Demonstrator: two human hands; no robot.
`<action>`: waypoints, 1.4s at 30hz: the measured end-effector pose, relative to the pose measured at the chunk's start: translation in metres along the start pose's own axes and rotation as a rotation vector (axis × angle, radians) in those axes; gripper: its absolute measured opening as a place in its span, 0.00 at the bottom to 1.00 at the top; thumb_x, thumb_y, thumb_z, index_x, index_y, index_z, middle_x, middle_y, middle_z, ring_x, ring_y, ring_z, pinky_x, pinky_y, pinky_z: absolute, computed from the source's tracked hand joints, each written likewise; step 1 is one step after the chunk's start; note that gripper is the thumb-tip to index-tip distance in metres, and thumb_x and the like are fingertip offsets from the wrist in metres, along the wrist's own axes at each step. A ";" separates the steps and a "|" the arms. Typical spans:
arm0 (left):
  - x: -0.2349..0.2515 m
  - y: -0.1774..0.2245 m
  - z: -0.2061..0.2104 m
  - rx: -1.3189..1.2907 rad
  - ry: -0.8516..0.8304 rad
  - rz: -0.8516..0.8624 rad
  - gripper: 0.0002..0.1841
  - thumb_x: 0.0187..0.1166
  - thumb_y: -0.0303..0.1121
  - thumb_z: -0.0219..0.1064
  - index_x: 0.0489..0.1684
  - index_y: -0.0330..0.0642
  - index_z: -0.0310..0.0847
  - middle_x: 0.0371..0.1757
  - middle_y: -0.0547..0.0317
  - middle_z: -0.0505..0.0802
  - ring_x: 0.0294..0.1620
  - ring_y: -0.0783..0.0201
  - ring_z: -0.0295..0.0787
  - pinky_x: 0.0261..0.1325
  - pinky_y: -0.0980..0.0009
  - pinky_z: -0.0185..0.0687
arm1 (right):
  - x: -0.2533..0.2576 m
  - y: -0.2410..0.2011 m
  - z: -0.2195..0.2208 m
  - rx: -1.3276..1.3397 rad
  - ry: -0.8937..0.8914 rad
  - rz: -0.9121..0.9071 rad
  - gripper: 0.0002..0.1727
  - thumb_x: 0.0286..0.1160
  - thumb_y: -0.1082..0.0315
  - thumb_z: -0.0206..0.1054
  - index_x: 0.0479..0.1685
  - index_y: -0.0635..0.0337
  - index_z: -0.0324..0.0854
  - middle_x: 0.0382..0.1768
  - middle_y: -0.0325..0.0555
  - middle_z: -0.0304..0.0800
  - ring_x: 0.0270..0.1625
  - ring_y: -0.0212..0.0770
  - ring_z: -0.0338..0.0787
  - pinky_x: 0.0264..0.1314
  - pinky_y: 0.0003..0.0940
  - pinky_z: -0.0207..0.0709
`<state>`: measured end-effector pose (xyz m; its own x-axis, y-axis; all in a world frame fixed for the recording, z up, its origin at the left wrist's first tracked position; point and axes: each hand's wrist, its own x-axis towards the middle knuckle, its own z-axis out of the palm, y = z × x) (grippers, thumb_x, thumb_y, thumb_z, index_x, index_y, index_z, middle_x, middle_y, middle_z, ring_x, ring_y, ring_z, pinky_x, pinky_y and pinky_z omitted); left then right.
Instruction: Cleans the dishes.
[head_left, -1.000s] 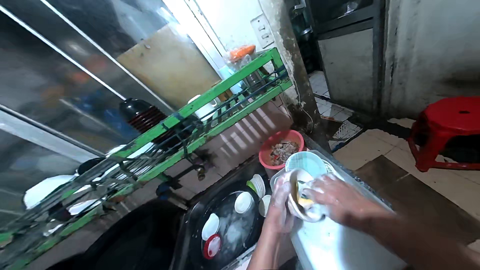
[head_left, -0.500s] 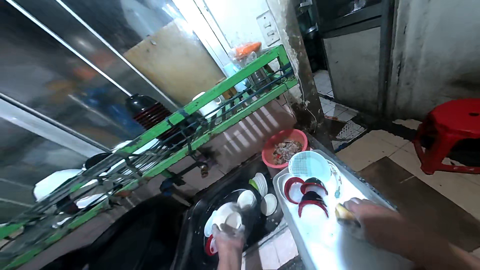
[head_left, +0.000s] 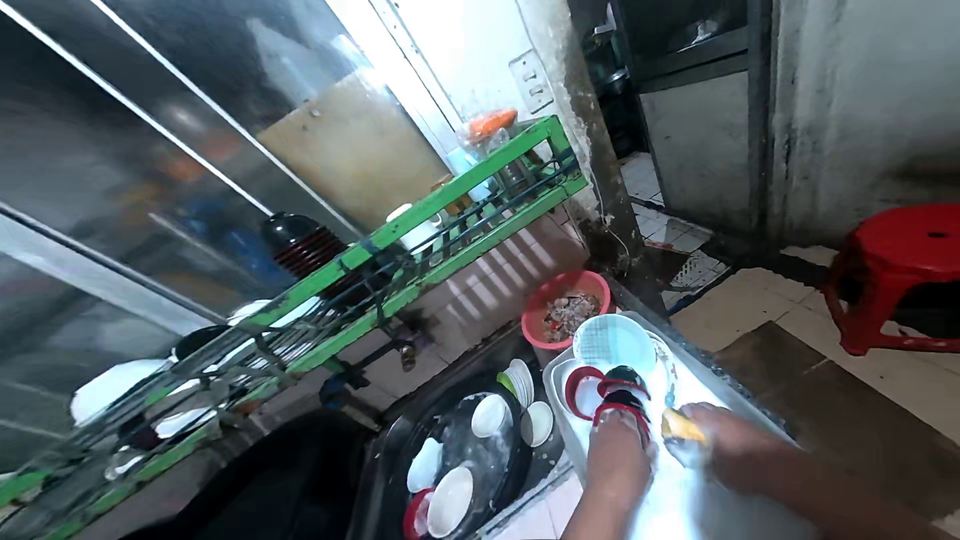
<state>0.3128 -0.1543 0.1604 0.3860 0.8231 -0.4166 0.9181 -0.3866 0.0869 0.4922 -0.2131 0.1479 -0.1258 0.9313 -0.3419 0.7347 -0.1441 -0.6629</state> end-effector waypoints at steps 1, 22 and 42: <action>0.004 0.000 0.001 -0.031 0.038 -0.003 0.27 0.83 0.45 0.63 0.76 0.36 0.78 0.78 0.41 0.81 0.81 0.45 0.75 0.83 0.46 0.68 | 0.000 -0.001 -0.001 0.085 0.060 0.005 0.34 0.75 0.46 0.70 0.74 0.61 0.76 0.66 0.59 0.85 0.70 0.57 0.85 0.74 0.58 0.76; -0.088 0.006 -0.008 -1.131 0.363 0.137 0.23 0.81 0.22 0.61 0.75 0.19 0.71 0.69 0.33 0.86 0.72 0.57 0.83 0.79 0.62 0.74 | -0.007 -0.070 -0.007 0.432 0.319 -0.096 0.34 0.73 0.62 0.72 0.80 0.65 0.72 0.68 0.64 0.84 0.72 0.59 0.84 0.77 0.59 0.74; -0.081 -0.011 -0.021 -1.473 0.063 0.315 0.19 0.63 0.18 0.71 0.55 0.33 0.83 0.46 0.59 0.94 0.48 0.70 0.90 0.55 0.70 0.87 | -0.011 -0.071 -0.046 0.507 0.228 -0.161 0.32 0.70 0.57 0.77 0.72 0.63 0.77 0.60 0.57 0.88 0.64 0.49 0.87 0.70 0.51 0.80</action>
<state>0.2729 -0.2079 0.2121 0.5470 0.8190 -0.1730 0.0505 0.1740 0.9835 0.4722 -0.1972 0.2294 -0.0211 0.9952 -0.0954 0.2997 -0.0848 -0.9503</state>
